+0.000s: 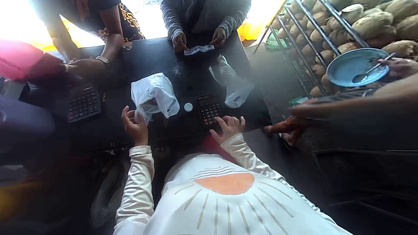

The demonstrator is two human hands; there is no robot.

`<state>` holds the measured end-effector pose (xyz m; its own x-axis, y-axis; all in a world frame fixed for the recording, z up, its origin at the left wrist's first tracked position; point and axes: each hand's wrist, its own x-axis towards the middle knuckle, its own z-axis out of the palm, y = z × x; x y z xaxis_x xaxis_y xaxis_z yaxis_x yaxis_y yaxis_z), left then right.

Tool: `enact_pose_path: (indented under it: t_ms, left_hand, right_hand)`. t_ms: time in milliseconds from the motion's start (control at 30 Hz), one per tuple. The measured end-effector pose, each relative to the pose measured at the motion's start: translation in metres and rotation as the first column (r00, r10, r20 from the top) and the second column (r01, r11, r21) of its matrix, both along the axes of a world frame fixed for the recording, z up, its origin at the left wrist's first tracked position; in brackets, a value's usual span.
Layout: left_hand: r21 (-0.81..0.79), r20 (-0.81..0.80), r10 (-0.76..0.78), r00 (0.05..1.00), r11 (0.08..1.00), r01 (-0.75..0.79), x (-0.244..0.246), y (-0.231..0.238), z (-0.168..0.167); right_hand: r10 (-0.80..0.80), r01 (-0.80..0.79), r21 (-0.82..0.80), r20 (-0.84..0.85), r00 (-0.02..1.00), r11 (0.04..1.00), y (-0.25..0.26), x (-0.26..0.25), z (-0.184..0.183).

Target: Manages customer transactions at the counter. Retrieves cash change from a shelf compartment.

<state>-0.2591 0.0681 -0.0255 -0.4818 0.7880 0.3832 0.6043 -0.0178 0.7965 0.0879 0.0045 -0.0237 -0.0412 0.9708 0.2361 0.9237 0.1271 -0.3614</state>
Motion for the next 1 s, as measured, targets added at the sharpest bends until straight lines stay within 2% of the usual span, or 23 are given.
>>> enact_pose_path:
  t_ms: [100,200,267,300,400,533,600,667,800,867,933,1000]
  left_hand:
    - [-0.055,0.036,-0.003,0.999,0.998,0.005,0.002,-0.008,-0.015]
    - [-0.061,0.068,-0.003,0.998,0.998,0.007,0.002,-0.009,-0.015]
    - [-0.066,0.070,0.008,0.998,0.998,-0.003,0.002,-0.007,-0.016]
    - [-0.077,0.066,0.016,0.998,0.997,-0.010,0.002,-0.008,-0.016]
    - [-0.092,0.071,0.047,0.996,0.995,-0.040,0.002,-0.007,-0.017]
    - [-0.123,0.141,0.079,0.987,0.991,-0.062,0.000,-0.007,-0.017]
    - [-0.125,0.151,0.079,0.985,0.990,-0.061,0.003,-0.007,-0.015]
    - [-0.098,0.144,0.045,0.989,0.995,-0.031,0.003,-0.007,-0.017]
    - [-0.058,0.106,-0.061,0.992,0.996,0.068,0.002,-0.008,-0.025]
    - [-0.077,0.085,-0.086,0.993,0.993,0.093,0.004,-0.008,-0.025]
    - [-0.116,0.066,-0.121,0.990,0.985,0.128,0.003,-0.009,-0.026]
    - [-0.156,0.010,-0.179,0.984,0.972,0.178,0.002,-0.012,-0.028]
  right_hand:
    - [-0.023,0.030,-0.126,0.055,0.998,0.992,0.008,-0.006,-0.005]
    - [-0.034,0.041,-0.160,0.048,0.998,0.986,0.014,-0.019,0.001]
    - [-0.011,0.033,-0.291,0.077,0.997,0.956,0.019,-0.027,0.004]
    - [-0.013,0.039,-0.303,0.087,0.996,0.952,0.019,-0.028,0.003]
    - [-0.066,0.071,-0.131,0.040,0.997,0.989,0.010,-0.020,0.001]
    - [-0.049,0.043,-0.170,-0.029,0.998,0.985,-0.001,-0.005,0.002]
    - [-0.042,0.033,-0.079,-0.106,0.994,0.996,0.000,-0.005,0.005]
    - [0.032,-0.026,0.039,-0.162,0.986,0.999,0.004,-0.010,0.001]
    - [0.253,-0.288,-0.075,-0.306,0.918,0.955,-0.003,-0.042,-0.002]
    - [0.343,-0.384,-0.052,-0.348,0.872,0.922,-0.009,-0.062,-0.007]
    - [0.384,-0.415,0.002,-0.381,0.841,0.910,-0.008,-0.074,-0.010]
    - [0.361,-0.376,0.042,-0.396,0.844,0.926,-0.002,-0.081,-0.009]
